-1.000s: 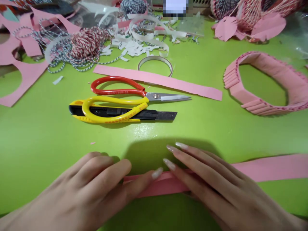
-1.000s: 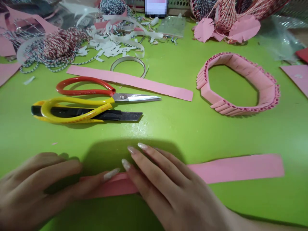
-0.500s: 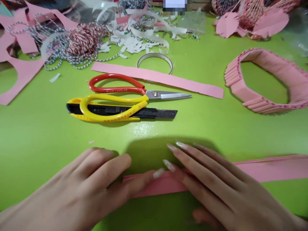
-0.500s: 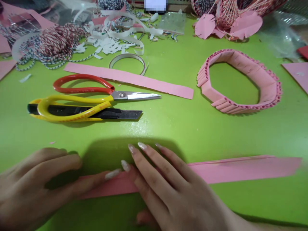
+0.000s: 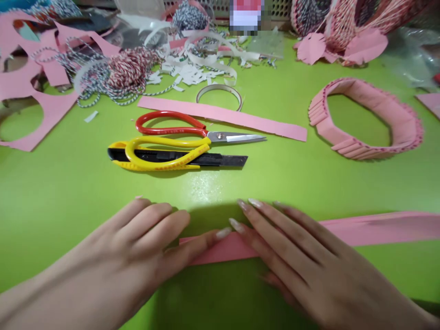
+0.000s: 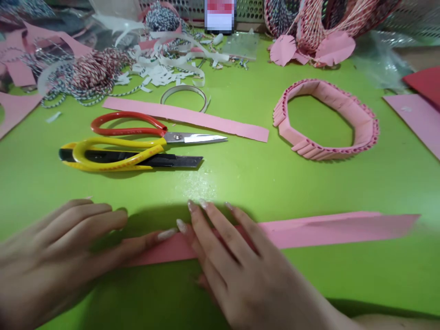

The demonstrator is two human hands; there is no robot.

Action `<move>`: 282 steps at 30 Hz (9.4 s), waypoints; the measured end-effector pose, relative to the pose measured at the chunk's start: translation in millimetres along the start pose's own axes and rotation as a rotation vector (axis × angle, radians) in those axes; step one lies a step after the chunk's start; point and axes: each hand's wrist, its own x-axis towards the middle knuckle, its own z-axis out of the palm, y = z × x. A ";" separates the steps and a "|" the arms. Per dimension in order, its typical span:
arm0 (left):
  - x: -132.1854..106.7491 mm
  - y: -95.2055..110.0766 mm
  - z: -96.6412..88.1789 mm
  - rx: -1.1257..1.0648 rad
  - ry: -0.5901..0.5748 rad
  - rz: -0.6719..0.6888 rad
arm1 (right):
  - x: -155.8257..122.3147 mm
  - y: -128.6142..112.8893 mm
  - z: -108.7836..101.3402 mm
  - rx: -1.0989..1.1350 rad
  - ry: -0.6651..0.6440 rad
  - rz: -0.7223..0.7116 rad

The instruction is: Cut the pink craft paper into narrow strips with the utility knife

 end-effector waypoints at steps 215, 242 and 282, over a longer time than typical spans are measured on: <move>68.4 22.1 12.3 0.114 0.023 0.307 | -66.0 -11.1 -5.8 -0.030 0.040 0.512; 64.2 15.7 18.5 0.034 0.070 0.278 | -70.1 -28.6 -0.4 0.058 0.062 0.867; 107.6 29.4 8.1 -0.038 -0.157 0.478 | -88.6 -7.0 -12.2 0.201 0.137 0.589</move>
